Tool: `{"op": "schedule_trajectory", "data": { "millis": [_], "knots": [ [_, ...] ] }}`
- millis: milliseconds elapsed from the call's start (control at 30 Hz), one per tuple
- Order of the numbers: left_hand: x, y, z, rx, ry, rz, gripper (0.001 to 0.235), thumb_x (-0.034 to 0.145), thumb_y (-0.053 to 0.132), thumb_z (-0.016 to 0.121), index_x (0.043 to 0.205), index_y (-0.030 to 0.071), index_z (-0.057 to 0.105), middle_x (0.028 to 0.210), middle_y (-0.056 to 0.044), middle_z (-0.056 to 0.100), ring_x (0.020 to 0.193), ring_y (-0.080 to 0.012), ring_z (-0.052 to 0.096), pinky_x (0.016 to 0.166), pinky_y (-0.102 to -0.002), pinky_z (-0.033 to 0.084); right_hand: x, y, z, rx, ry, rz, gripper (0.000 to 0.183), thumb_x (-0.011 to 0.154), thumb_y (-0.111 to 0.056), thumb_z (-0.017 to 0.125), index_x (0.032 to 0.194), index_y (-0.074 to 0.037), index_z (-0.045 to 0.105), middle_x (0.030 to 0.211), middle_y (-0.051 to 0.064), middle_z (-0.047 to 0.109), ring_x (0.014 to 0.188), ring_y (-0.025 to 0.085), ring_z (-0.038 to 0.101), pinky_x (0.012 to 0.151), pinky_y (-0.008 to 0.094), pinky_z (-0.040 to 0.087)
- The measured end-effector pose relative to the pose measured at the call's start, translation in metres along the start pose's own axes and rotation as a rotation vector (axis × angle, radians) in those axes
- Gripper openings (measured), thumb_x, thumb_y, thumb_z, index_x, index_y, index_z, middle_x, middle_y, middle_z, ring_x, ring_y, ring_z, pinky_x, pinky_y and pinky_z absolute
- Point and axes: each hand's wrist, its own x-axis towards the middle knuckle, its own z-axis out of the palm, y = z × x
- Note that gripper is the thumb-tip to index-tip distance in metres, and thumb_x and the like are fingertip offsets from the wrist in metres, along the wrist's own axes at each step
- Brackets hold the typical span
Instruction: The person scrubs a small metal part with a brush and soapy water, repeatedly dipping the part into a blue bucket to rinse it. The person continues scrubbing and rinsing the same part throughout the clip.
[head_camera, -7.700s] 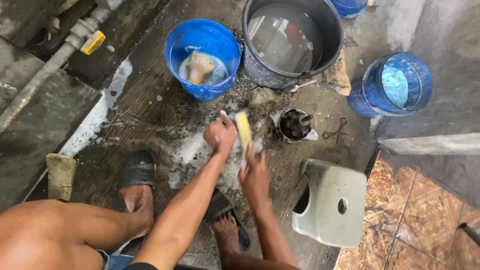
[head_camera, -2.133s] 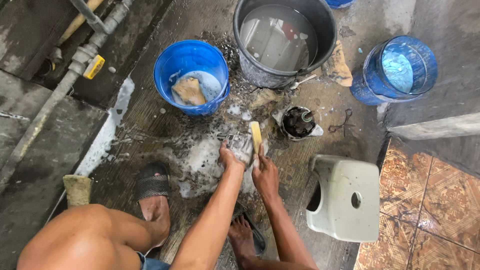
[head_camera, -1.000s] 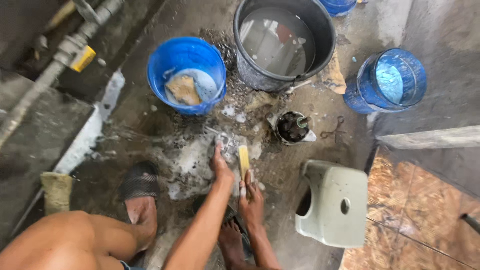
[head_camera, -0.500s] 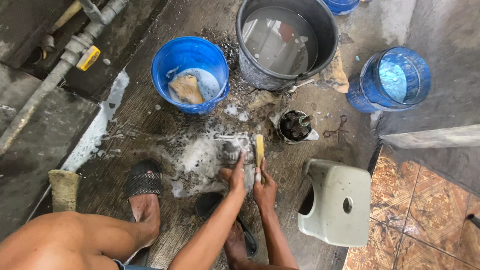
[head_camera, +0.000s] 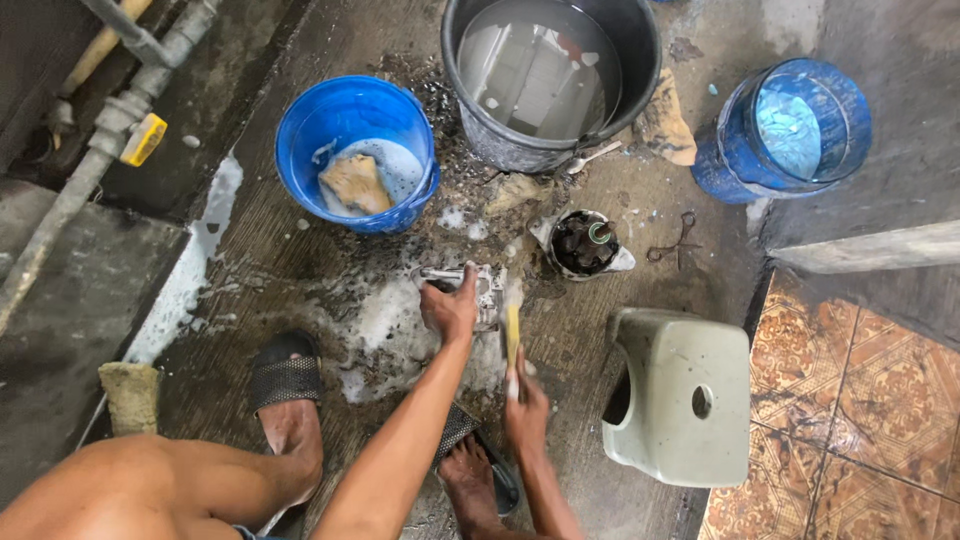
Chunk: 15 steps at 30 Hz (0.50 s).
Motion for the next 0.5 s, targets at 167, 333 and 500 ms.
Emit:
{"op": "schedule_trajectory", "data": {
  "millis": [167,333,500],
  "knots": [
    [0.0,0.0,-0.002,0.095,0.022,0.013,0.072,0.066,0.062,0.087,0.098,0.001,0.065,0.1,-0.028,0.072,0.105,-0.0461,0.071,0.094,-0.056,0.054,0.017,-0.051,0.007,-0.029,0.012,-0.076,0.039,0.099,-0.023,0.065,0.135,-0.009,0.068,0.11,0.028,0.076,0.108,0.042,0.071,0.081,0.049,0.057],
    [0.003,0.007,0.002,0.047,0.032,0.048,0.07,0.066,0.058,0.089,0.097,0.001,0.064,0.096,-0.027,0.072,0.102,-0.0457,0.072,0.092,-0.055,0.055,0.072,-0.087,0.012,-0.192,-0.03,-0.125,0.034,0.098,-0.03,0.065,0.118,-0.006,0.078,0.097,0.021,0.077,0.091,0.039,0.075,0.071,0.047,0.055],
    [0.023,-0.017,0.026,0.243,0.037,0.055,0.085,0.072,0.075,0.077,0.105,-0.002,0.063,0.101,-0.02,0.068,0.094,-0.0425,0.067,0.077,-0.054,0.049,0.021,0.032,-0.002,-0.049,-0.131,0.002,0.057,0.104,-0.015,0.054,0.158,-0.027,0.042,0.081,0.006,0.073,0.053,0.01,0.055,0.04,0.025,0.051]
  ]
}}
